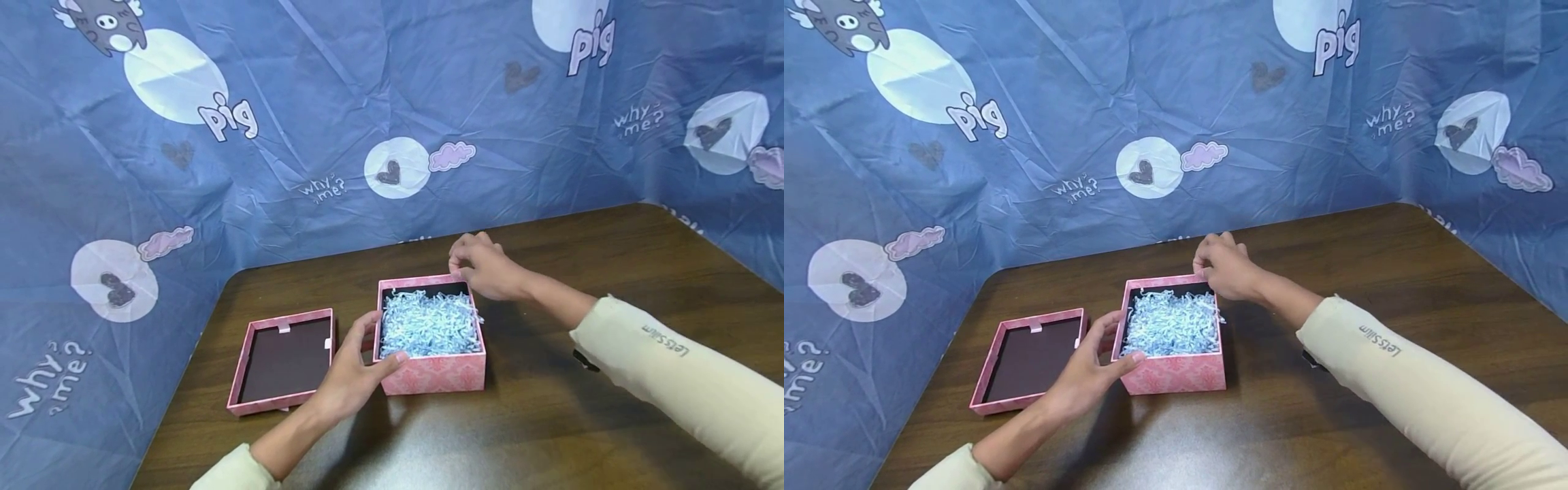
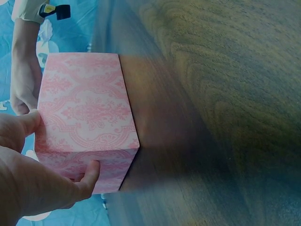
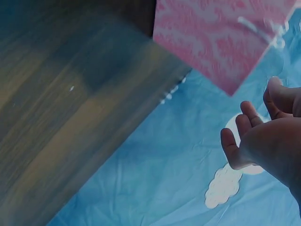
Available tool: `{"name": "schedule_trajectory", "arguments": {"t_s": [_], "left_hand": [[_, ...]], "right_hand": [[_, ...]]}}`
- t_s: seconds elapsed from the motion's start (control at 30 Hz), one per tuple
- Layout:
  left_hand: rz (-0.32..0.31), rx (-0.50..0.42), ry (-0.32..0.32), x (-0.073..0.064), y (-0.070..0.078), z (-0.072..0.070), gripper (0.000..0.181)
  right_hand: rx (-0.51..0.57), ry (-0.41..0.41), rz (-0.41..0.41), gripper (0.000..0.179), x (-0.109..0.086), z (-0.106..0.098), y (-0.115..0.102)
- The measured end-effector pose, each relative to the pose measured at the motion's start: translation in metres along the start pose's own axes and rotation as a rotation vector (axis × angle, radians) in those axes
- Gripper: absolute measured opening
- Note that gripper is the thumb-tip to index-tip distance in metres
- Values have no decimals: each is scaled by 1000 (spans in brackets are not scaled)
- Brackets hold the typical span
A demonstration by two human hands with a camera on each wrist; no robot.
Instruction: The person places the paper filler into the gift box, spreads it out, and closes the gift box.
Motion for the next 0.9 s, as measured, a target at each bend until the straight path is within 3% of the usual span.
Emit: {"name": "schedule_trajectory", "arguments": {"t_s": [0.3, 0.7, 0.9], "left_hand": [[-4, -18, -3, 0, 0, 1, 70], [4, -5, -3, 0, 2, 1, 69], [-14, 4, -17, 1, -1, 2, 70]], "right_hand": [[-76, -35, -97, 20, -3, 29, -23], [-105, -18, -155, 4, -9, 32, -36], [-97, -28, -174, 27, -12, 34, -48]]}}
Point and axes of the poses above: each hand's wrist, its own x-axis towards the middle knuckle, its own z-axis out of the palm, y = z × x, the point moved 8 cm from there along x, towards the middle knuckle, and after that the axes turned 1 degree about -z, right-handed, at the moved point
